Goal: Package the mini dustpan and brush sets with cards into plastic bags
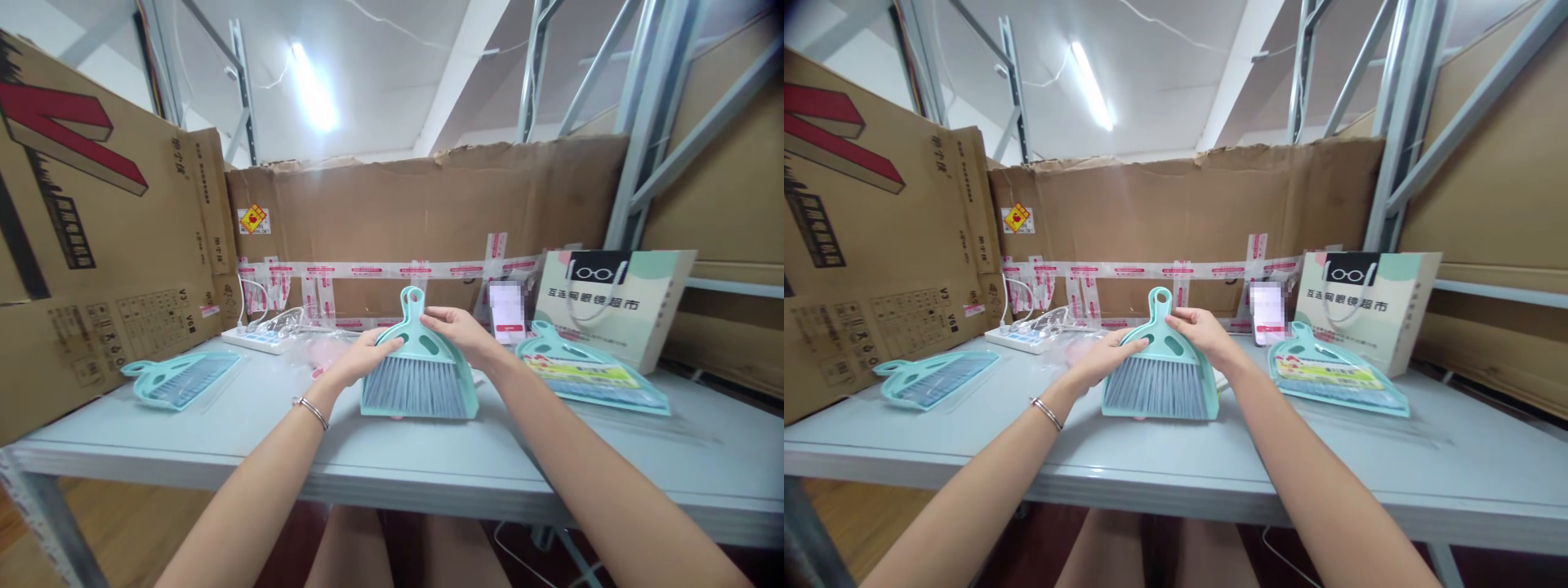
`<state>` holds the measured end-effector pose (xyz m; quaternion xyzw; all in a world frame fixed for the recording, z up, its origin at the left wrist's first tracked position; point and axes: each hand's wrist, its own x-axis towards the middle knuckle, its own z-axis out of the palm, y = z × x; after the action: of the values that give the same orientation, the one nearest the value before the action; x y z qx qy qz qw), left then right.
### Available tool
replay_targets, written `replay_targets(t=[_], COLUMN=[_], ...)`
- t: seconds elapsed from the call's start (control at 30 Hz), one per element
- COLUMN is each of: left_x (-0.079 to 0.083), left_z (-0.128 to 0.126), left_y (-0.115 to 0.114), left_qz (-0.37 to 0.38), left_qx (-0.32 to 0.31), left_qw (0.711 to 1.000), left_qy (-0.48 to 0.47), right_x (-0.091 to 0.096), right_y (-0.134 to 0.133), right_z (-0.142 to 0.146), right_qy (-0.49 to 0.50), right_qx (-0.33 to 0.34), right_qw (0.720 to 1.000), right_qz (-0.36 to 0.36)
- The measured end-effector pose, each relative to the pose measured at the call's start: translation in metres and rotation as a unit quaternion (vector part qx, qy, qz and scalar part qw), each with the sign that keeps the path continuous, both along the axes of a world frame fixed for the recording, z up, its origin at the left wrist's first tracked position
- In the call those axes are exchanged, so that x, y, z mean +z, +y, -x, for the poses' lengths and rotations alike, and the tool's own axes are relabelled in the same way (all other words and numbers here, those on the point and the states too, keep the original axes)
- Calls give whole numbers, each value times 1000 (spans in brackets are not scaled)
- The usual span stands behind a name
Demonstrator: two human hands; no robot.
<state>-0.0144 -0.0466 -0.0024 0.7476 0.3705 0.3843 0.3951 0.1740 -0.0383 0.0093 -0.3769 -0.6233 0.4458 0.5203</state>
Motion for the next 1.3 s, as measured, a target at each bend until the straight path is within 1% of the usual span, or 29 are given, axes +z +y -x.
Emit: replay_targets(t=[0.03, 0.07, 0.2, 0.33, 0.47, 0.5, 0.57, 0.63, 0.7, 0.87, 0.97, 1.03, 1.07, 1.13, 1.2, 1.23, 1.3], left_x=[0, 0, -3, -8, -9, -9, -8, -8, -8, -9, -9, -9, -9, -10, -11, -12, -13], left_z=[0, -1, -2, -3, -3, -3, -4, -5, -6, -7, -6, -3, -1, 5, 12, 16, 21], left_y=[0, 0, 3, 7, 8, 8, 9, 11, 13, 15, 14, 17, 19, 25, 33, 38, 45], left_qz=[-9, -18, -47, -63, -56, -55, -72, -110, -144, -151, -136, -117, -105, -78, -52, -39, -6], left_qx=[-6, -13, -28, -29, -47, -42, -7, 35, 57, 56, 55, 63, 71, 97, 140, 164, 205], left_qw=[1000, 999, 997, 996, 996, 996, 996, 991, 985, 984, 987, 990, 992, 991, 982, 973, 948], left_qy=[14, 28, 60, 60, 50, 52, 59, 66, 69, 71, 63, 36, 15, -42, -118, -160, -242], right_x=[0, -1, -2, -5, -7, -8, -8, -9, -10, -13, -14, -15, -16, -18, -22, -24, -28], right_y=[-1, -2, -2, 1, 4, 5, 5, 5, 5, 6, 9, 13, 16, 22, 28, 31, 34], right_z=[-1, -1, 1, 3, 4, 4, 7, 10, 13, 16, 14, 7, 1, -15, -33, -42, -55], right_qy=[-12, -19, -34, -73, -102, -105, -107, -113, -121, -122, -77, -34, -23, -48, -129, -178, -280], right_qx=[9, 4, -50, -103, -115, -116, -116, -111, -108, -93, -91, -116, -141, -209, -276, -298, -313], right_qw=[1000, 1000, 998, 992, 986, 986, 985, 985, 983, 983, 989, 990, 987, 974, 949, 935, 906], right_qz=[10, 12, -1, -30, -61, -65, -69, -75, -85, -100, -87, -72, -68, -75, -81, -74, -45])
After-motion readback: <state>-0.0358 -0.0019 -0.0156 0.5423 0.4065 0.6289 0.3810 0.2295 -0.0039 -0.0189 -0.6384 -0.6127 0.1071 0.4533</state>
